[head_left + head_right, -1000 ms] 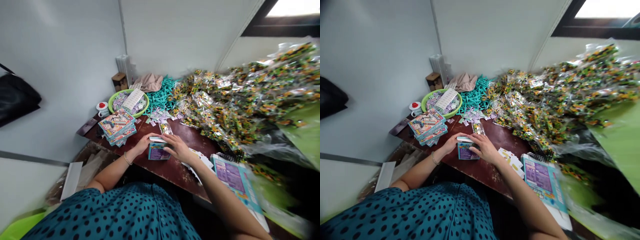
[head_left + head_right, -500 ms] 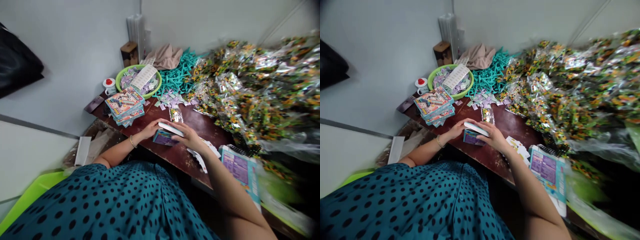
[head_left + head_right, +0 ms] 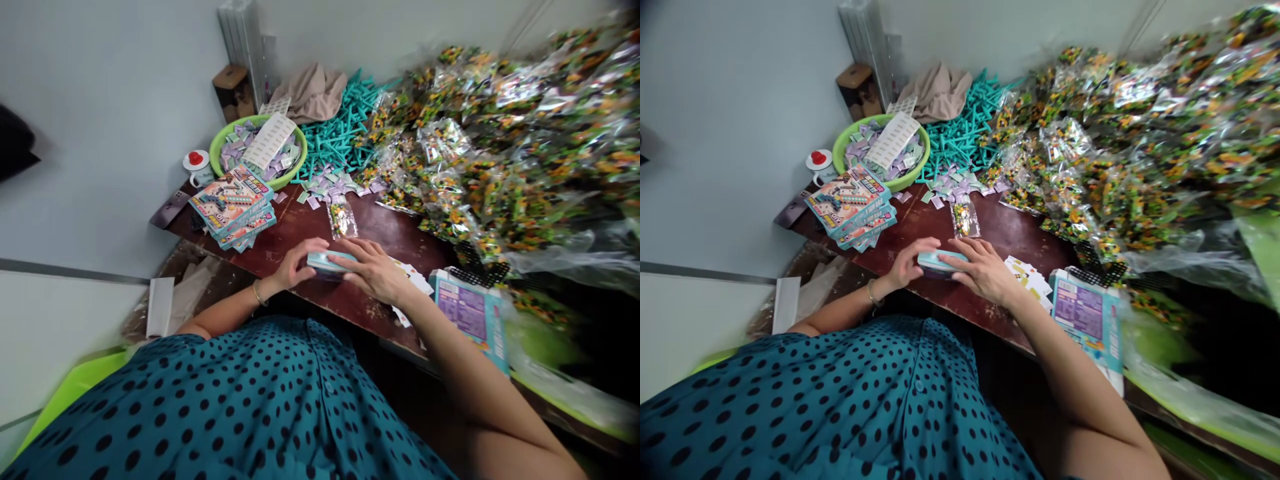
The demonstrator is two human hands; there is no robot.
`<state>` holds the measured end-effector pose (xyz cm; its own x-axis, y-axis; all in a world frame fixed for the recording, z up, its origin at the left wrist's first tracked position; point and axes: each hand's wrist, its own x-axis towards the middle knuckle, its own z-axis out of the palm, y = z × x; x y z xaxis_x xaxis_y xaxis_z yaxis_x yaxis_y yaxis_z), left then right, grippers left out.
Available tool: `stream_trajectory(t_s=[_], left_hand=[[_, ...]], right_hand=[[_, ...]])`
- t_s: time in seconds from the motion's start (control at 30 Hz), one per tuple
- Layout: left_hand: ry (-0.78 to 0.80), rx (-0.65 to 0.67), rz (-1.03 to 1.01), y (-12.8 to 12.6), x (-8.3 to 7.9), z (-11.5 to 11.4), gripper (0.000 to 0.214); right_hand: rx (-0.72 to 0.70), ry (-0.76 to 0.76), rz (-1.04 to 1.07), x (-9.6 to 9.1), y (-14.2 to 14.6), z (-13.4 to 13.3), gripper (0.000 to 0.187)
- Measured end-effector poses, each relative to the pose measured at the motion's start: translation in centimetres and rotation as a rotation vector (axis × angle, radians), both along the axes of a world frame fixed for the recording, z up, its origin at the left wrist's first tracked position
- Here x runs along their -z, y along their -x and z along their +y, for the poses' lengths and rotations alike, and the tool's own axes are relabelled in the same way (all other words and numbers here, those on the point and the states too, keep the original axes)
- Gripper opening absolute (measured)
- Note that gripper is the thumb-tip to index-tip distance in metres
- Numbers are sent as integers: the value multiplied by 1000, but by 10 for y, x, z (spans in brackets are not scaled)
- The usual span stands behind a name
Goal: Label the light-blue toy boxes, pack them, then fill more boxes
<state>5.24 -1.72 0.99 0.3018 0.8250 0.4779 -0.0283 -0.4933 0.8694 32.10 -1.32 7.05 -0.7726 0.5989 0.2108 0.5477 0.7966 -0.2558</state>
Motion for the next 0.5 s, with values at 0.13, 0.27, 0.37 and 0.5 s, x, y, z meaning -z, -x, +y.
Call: stream_trajectory(t_s=[0.13,0.27,0.37,0.5], left_hand=[[-296,-37,210,1,4,-1,27],[-311,-161,285,2,9,2,34],[-325,-200,285,9,17,-1,25],[-165,-123,256,9,37,-5,40]], right_hand=[[54,-96,51,14,-1,-6,48],[201,-235,258,38,7,-12,56],[279,-245,416,54,15,-21,59],[330,-190,484,56,24,-25,51]])
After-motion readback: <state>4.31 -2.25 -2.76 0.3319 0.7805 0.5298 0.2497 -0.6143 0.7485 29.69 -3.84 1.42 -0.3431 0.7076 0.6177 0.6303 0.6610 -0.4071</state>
